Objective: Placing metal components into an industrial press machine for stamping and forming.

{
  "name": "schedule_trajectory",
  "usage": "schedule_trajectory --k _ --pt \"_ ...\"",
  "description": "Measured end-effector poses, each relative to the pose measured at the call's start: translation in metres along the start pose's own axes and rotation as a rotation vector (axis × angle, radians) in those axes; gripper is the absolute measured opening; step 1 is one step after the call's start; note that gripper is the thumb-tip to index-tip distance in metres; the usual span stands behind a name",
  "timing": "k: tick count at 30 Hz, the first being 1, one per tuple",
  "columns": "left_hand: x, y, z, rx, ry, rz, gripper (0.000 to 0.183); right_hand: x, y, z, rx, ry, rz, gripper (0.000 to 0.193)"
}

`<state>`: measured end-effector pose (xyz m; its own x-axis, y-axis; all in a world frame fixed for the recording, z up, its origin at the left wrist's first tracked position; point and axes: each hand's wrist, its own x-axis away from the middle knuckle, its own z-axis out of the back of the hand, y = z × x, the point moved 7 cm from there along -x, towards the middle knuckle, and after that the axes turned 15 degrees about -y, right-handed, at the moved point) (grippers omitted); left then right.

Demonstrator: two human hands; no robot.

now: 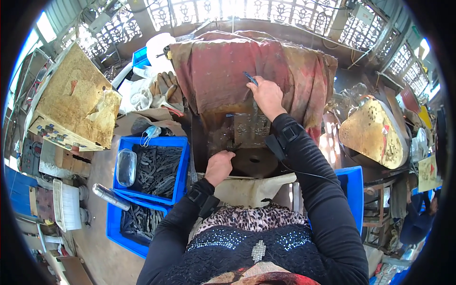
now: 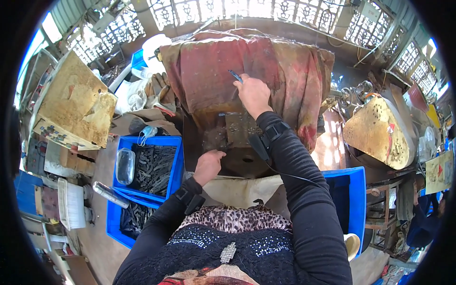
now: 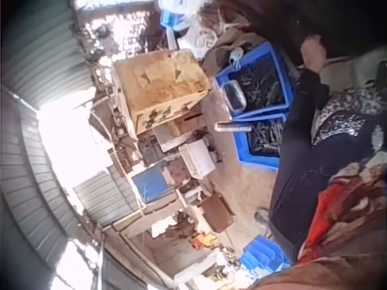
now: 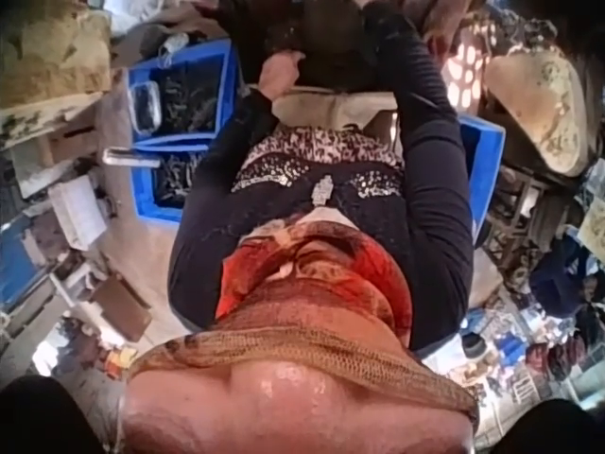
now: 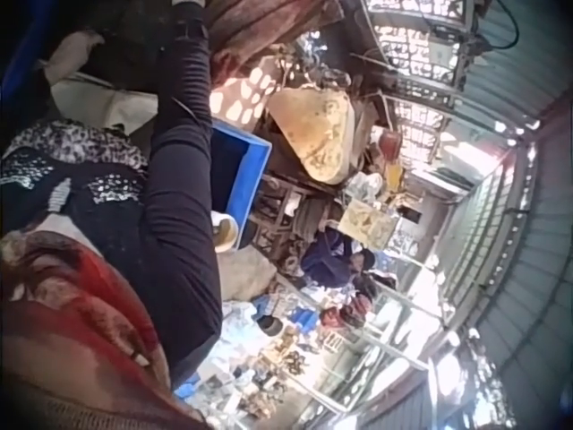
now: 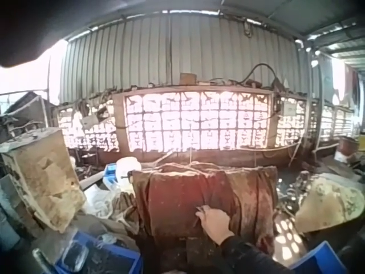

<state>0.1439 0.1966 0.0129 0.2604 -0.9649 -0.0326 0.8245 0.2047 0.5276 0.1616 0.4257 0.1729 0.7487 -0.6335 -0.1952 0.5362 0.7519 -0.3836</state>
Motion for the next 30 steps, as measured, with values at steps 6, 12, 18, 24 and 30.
schedule_trajectory --k 6,12,18,24,30 --pt "0.005 0.003 0.001 0.004 -0.011 0.01 0.023 0.005 -0.002 0.0 0.007 0.012 0.008 0.033" --pt "0.008 0.005 0.0 0.009 -0.028 0.007 0.023 0.007 0.002 -0.004 0.017 0.023 -0.002 0.033" --pt "-0.004 -0.002 -0.003 -0.042 0.053 -0.037 0.021 -0.006 0.005 -0.002 -0.032 0.117 0.12 0.032" --pt "0.0 -0.009 -0.006 -0.063 0.0 0.02 0.022 0.0 -0.004 -0.007 0.0 0.078 0.084 0.031" --pt "-0.003 -0.011 -0.022 -0.14 -0.008 -0.043 0.023 0.01 0.003 -0.005 0.012 -0.012 0.096 0.034"
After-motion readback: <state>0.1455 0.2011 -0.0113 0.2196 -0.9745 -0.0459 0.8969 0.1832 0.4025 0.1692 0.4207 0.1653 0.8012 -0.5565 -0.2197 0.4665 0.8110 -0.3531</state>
